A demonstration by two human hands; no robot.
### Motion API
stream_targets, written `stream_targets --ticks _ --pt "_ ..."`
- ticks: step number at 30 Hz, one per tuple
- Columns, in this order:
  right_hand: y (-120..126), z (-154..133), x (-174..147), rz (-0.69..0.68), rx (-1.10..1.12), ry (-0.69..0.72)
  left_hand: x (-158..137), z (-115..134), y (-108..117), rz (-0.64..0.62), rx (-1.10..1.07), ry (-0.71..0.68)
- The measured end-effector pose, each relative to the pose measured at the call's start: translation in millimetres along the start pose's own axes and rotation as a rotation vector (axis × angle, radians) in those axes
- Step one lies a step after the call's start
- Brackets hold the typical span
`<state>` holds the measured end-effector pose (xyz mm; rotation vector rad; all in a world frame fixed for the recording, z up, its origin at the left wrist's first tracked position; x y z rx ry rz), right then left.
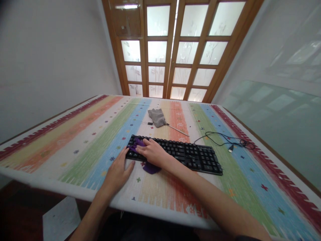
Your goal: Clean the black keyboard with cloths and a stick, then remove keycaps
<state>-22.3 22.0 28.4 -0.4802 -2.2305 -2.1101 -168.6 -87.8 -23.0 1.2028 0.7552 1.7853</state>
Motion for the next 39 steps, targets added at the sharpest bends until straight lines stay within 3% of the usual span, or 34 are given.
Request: stream_targets --ticks 15,29,39 --pt "17 28 -82 0.027 0.099 -0.175 1 0 1 -0.011 0.024 -0.003" --pt "28 33 -145 0.089 -0.146 -0.154 2 0 1 -0.018 0.012 0.005" --pt "31 38 -174 0.116 -0.189 -0.272 2 0 2 -0.011 0.004 -0.011"
Point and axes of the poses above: each hand's wrist, its own x-axis towards the middle knuckle, its own y-axis out of the back of the hand, z = x × y, the point moved 3 cm from there along x, towards the middle knuckle, and after that the axes turned 8 degrees about x, right-handed, at the moved point
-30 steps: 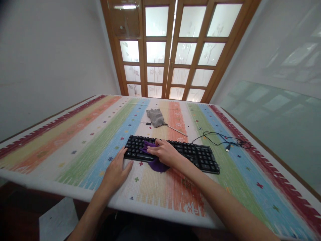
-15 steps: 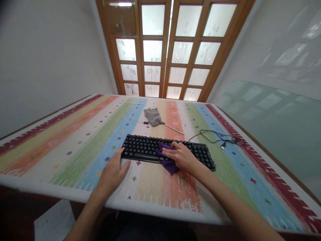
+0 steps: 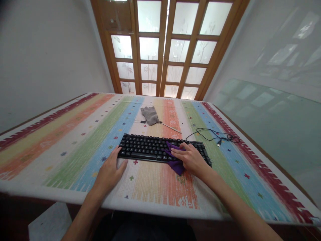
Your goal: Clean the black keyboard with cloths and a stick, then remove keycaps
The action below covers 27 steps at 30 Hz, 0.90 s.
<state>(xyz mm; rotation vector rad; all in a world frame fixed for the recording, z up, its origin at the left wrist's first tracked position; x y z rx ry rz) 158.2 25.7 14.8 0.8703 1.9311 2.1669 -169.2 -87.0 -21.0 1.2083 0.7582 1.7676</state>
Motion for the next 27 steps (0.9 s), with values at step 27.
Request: stream_targets --ticks 27 --pt "17 -46 91 0.162 0.640 -0.347 2 3 15 0.055 -0.129 0.228"
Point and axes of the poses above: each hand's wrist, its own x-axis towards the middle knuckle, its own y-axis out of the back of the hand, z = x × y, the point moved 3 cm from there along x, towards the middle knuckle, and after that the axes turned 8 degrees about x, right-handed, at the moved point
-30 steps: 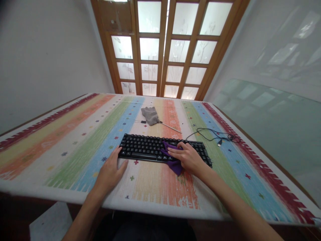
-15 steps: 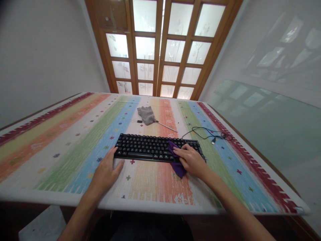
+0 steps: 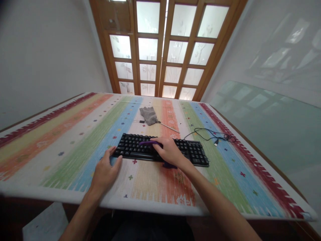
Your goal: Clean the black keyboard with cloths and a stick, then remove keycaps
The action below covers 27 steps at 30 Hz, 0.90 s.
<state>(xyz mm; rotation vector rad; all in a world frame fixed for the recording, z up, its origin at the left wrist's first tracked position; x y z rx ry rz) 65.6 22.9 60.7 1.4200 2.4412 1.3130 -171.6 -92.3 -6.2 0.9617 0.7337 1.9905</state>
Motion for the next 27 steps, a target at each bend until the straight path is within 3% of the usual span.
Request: stream_targets --ticks 4,8,14,21,27 --pt "-35 -21 30 0.005 0.041 0.046 0 -2 -1 0.015 -0.013 -0.016" --pt "-73 -42 50 -0.033 -0.027 0.181 1 -3 -2 0.013 -0.018 -0.038" --pt "-116 -58 55 -0.310 -0.332 0.429 0 -3 -1 0.021 -0.054 -0.041" --pt "-125 -50 50 -0.378 -0.389 0.514 -1 1 -2 0.001 -0.045 -0.048" --pt "-109 -38 43 -0.408 -0.403 0.563 -2 -1 -4 -0.004 0.010 -0.108"
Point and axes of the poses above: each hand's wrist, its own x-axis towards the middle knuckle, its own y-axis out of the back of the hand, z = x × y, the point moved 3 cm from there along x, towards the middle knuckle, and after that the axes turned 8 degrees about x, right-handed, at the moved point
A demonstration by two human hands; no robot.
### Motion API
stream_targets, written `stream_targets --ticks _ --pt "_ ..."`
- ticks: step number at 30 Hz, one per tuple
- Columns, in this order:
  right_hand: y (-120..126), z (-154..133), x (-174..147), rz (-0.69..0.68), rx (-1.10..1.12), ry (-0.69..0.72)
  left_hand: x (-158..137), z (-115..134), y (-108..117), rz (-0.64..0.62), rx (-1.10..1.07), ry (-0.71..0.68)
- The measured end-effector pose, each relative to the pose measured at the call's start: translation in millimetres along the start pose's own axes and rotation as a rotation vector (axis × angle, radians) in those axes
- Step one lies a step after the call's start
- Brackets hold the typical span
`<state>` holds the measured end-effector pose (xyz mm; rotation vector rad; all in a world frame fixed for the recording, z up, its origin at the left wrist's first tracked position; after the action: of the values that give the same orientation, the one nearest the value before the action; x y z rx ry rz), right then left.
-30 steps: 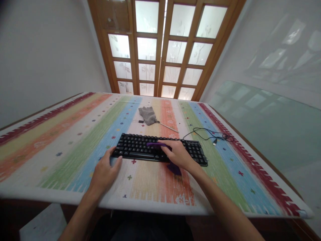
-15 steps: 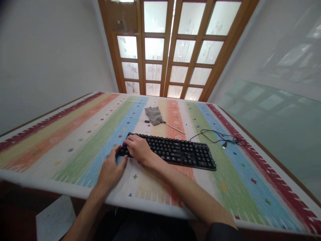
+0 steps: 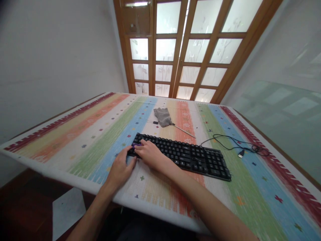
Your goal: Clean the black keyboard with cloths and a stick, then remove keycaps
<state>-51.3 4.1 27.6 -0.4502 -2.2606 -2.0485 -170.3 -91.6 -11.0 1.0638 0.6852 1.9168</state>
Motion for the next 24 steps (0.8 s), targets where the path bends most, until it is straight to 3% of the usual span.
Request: stream_targets --ticks 10,24 --pt "13 10 -57 0.056 -0.016 -0.042 -2 0 -2 -0.009 0.041 -0.037" --pt "23 23 -153 0.131 -0.222 -0.159 -3 2 -3 -0.036 0.069 -0.064"
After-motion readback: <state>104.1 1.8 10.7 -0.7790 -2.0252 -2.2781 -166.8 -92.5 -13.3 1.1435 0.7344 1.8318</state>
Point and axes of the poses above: each hand's wrist, its own x-axis towards the middle knuckle, its own y-axis out of the back of the hand, z = x × y, the point moved 3 cm from there along x, towards the middle knuckle, and after that the axes turned 8 degrees about x, right-handed, at the moved point
